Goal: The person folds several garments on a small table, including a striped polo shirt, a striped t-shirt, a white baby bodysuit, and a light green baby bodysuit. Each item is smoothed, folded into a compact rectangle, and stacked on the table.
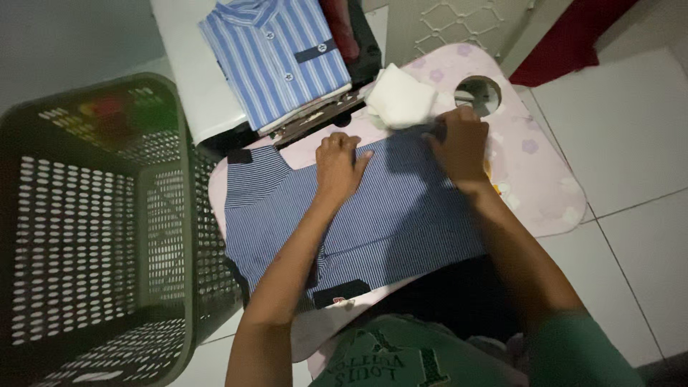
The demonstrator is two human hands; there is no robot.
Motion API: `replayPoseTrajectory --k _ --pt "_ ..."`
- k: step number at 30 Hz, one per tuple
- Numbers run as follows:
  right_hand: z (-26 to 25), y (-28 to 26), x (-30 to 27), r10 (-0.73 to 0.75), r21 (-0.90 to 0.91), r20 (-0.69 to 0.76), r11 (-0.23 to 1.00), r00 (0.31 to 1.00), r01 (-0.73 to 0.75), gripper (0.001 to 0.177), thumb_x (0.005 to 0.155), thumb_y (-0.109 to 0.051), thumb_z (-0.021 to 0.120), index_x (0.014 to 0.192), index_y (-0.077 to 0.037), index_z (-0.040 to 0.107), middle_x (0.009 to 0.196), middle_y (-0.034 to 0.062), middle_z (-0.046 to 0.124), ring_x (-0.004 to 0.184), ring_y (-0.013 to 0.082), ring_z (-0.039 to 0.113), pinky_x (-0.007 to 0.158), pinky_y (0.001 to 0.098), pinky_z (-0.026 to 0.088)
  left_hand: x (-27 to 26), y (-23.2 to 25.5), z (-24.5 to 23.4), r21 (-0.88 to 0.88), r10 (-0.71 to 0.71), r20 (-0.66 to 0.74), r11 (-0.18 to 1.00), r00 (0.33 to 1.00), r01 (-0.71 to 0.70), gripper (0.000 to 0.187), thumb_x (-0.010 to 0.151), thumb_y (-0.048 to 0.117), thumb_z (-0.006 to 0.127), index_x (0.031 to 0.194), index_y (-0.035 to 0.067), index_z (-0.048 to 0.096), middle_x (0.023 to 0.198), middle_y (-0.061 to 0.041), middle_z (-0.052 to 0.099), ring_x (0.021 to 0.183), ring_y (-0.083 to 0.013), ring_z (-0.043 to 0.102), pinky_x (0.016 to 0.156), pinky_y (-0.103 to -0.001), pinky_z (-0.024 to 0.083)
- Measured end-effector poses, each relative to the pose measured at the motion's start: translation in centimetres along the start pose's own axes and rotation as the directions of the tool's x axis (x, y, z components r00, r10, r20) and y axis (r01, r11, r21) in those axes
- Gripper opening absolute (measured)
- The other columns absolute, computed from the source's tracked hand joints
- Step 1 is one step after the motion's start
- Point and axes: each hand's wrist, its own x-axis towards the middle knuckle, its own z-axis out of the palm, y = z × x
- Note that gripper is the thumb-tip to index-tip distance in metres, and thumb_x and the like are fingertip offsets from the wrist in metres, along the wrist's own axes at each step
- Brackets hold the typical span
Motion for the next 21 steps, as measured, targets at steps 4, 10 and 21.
replayPoseTrajectory --k 4,10,21 --pt "1.3 2.1 0.0 0.113 0.419 0.115 0.895 0.987 -0.152 0.029 0.087 -0.012 0.084 0.103 -0.003 0.062 0.094 0.0127 0.062 0.081 0.0229 0.06 0.074 0.0369 0.051 2.1 0.8 0.9 -0.018 -0.052 0.159 0.998 0.986 0.055 0.036 0.088 0.039 0.077 0.099 0.005 0.072 0.098 -0.014 0.067 0.097 -0.0314 0.063 0.086 -0.045 0.043" --pt "2.3 3.8 -0.6 0.291 0.685 0.23 0.629 0.929 -0.367 0.034 0.089 -0.002 0.08 0.113 -0.007 0.056 0.086 0.0044 0.06 0.076 0.0112 0.054 0.069 0.025 0.047 2.8 1.2 3.0 -0.081 -0.066 0.172 0.993 0.983 0.081 0.027 0.092 0.032 0.074 0.106 0.01 0.073 0.096 -0.008 0.074 0.088 -0.0248 0.067 0.093 -0.042 0.039" --pt "0.3 1.5 -0.8 0.243 0.512 0.224 0.795 0.944 -0.326 0.065 0.079 -0.005 0.088 0.133 -0.008 0.052 0.1 0.0138 0.067 0.093 0.0248 0.068 0.084 0.0362 0.057 1.8 0.9 3.2 -0.042 0.066 -0.001 0.997 0.998 -0.066 0.021 0.088 0.02 0.075 0.108 0.011 0.074 0.11 -0.008 0.074 0.106 -0.0256 0.066 0.098 -0.044 0.038"
